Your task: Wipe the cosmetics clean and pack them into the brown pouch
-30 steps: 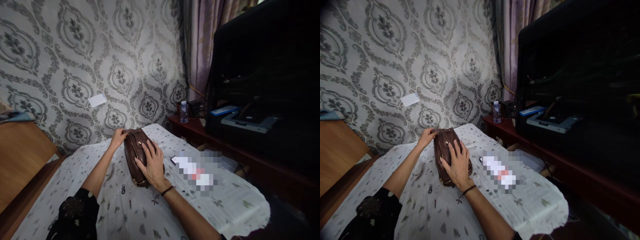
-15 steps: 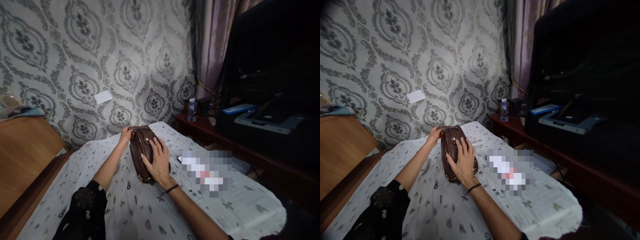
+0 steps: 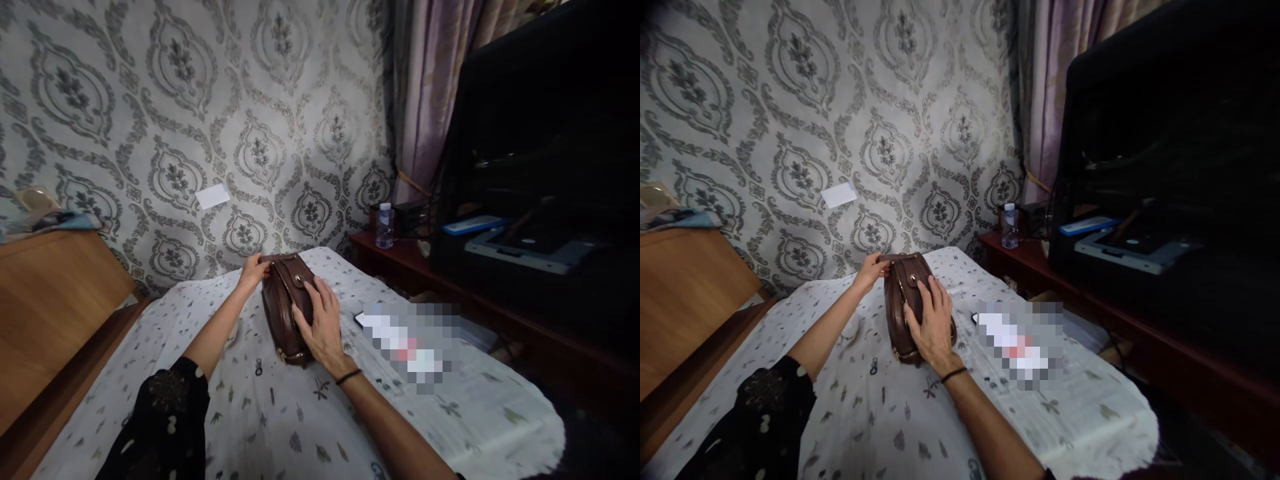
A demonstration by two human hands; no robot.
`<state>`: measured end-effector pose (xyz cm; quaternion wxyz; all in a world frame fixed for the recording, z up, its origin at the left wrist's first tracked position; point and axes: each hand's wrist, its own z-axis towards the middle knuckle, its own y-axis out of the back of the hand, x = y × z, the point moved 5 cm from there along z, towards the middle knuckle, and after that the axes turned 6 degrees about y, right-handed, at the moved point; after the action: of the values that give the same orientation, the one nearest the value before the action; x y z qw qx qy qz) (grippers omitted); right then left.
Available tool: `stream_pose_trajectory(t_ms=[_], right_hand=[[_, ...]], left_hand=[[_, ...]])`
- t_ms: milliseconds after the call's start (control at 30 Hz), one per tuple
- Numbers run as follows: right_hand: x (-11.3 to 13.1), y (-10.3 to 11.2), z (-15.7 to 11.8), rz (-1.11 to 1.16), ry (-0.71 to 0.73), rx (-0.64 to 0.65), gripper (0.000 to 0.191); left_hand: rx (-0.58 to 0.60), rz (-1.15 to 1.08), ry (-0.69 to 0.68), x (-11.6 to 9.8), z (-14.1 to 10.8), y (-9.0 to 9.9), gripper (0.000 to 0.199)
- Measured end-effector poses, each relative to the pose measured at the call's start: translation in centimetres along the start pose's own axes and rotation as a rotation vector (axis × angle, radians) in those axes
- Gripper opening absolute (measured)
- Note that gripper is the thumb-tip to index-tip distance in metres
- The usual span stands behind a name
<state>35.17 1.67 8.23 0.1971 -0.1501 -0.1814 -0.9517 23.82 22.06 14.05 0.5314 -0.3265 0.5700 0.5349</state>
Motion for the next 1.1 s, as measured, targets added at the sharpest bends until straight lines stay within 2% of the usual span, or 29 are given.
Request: stream_pose_trajectory(t_ms=[367, 567, 800, 933, 1100], right_hand=[[0.5, -0.2, 0.3, -0.031, 0.009, -0.03, 0.051], [0.3, -0.2, 0.0, -0.029, 0.028, -0.014, 0.049], [-0.1, -0.4, -0.3, -0.03, 0.027, -0.023, 0.049], [0.2, -0.3, -0.2, -0.026, 0.034, -0.036, 0.049], [0.4, -0.1, 0.0, -0.032, 0.018, -0.032, 0.05]], left_hand=[[-0.02, 0.171, 0.008, -0.9, 0.0, -0.4, 0.016], [0.012, 0.473, -0.006, -3.5, -0.8, -0.2, 0.012], [-0.038, 0.946, -0.168, -7.0, -3.8, -0.9, 0.007], [-0.044, 1.112, -0.215, -7.5, -5.7, -1.4, 0.013], [-0.039, 1.19, -0.274, -7.6, -6.9, -1.6, 0.015]])
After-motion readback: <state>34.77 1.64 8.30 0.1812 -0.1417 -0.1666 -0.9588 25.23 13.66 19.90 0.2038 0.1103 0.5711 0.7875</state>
